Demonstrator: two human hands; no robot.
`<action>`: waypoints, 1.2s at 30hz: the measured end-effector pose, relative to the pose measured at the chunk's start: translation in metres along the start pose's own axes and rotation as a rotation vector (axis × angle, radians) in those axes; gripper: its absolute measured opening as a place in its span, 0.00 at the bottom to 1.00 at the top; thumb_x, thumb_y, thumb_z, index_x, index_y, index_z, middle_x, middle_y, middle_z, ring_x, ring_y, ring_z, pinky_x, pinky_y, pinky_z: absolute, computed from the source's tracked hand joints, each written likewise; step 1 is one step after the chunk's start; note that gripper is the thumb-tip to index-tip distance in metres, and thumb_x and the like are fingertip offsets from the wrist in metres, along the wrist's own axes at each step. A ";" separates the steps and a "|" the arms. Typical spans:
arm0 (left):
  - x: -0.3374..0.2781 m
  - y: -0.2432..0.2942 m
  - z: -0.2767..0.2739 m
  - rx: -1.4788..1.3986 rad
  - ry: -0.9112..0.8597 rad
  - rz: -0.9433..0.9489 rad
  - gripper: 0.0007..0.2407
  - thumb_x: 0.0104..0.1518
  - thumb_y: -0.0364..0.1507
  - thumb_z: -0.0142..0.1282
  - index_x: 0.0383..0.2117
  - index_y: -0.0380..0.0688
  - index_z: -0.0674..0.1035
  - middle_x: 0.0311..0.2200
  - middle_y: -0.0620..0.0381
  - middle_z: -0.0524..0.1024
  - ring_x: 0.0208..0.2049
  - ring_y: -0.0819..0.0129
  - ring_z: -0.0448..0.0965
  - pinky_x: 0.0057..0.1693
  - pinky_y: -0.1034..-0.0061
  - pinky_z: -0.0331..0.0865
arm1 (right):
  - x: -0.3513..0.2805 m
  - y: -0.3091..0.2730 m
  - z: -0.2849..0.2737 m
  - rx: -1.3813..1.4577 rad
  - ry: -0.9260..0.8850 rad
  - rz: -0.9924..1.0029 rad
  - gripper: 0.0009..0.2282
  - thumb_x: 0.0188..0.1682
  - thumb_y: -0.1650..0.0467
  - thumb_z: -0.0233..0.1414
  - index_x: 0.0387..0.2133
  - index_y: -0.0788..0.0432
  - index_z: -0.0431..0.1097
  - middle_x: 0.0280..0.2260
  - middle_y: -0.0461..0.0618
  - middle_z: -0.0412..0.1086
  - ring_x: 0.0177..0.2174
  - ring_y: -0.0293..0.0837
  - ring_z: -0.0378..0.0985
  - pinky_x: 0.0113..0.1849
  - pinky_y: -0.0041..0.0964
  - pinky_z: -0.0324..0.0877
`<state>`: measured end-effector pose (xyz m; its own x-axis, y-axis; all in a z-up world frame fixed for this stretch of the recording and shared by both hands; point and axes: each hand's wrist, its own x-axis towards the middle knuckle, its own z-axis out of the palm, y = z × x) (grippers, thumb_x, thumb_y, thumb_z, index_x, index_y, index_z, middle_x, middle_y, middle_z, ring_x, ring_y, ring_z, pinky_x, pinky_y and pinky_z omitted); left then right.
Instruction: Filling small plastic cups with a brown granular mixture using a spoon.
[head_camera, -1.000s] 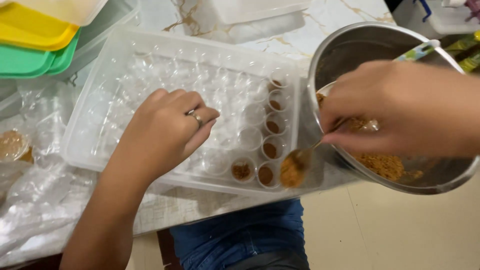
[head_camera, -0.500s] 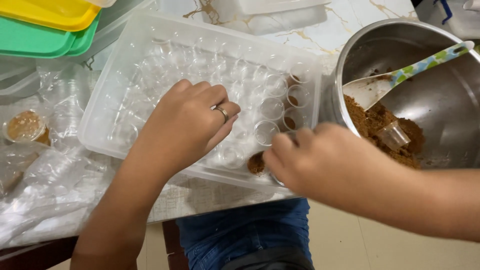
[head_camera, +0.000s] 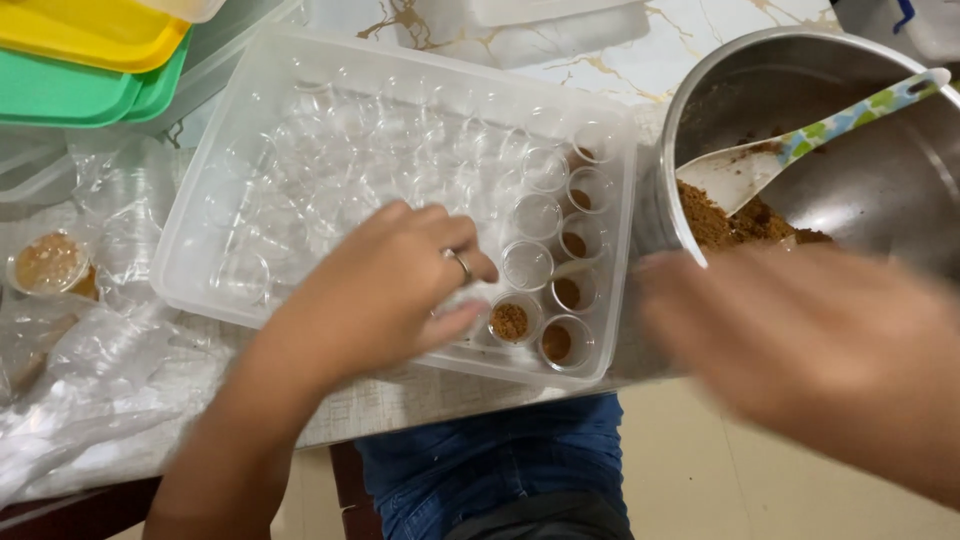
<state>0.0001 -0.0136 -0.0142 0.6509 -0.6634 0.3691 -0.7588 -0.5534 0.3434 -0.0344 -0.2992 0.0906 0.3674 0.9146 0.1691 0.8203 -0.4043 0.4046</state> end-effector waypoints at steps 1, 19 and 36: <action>0.002 0.007 -0.002 0.002 -0.002 0.004 0.07 0.53 0.32 0.64 0.32 0.44 0.84 0.30 0.55 0.78 0.34 0.63 0.78 0.46 0.62 0.69 | -0.014 0.006 0.003 -0.002 0.002 0.004 0.04 0.45 0.74 0.54 0.31 0.64 0.73 0.33 0.55 0.73 0.27 0.46 0.77 0.27 0.40 0.71; 0.037 0.034 0.023 0.338 -0.317 -0.148 0.02 0.43 0.26 0.60 0.22 0.44 0.83 0.26 0.51 0.78 0.29 0.56 0.80 0.37 0.63 0.71 | -0.099 0.070 0.053 0.075 -1.053 0.581 0.21 0.47 0.49 0.51 0.51 0.37 0.73 0.49 0.41 0.73 0.51 0.41 0.75 0.48 0.38 0.76; 0.041 -0.009 -0.003 -0.458 -0.171 -0.549 0.08 0.47 0.28 0.59 0.18 0.40 0.72 0.32 0.51 0.82 0.30 0.65 0.83 0.33 0.73 0.74 | -0.078 0.101 0.092 0.238 -1.043 0.653 0.08 0.51 0.67 0.52 0.39 0.45 0.78 0.57 0.39 0.67 0.53 0.43 0.75 0.51 0.42 0.74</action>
<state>0.0331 -0.0345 0.0001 0.8931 -0.4415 -0.0865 -0.2148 -0.5874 0.7803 0.0603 -0.4121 0.0352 0.8169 0.1433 -0.5587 0.3732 -0.8699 0.3226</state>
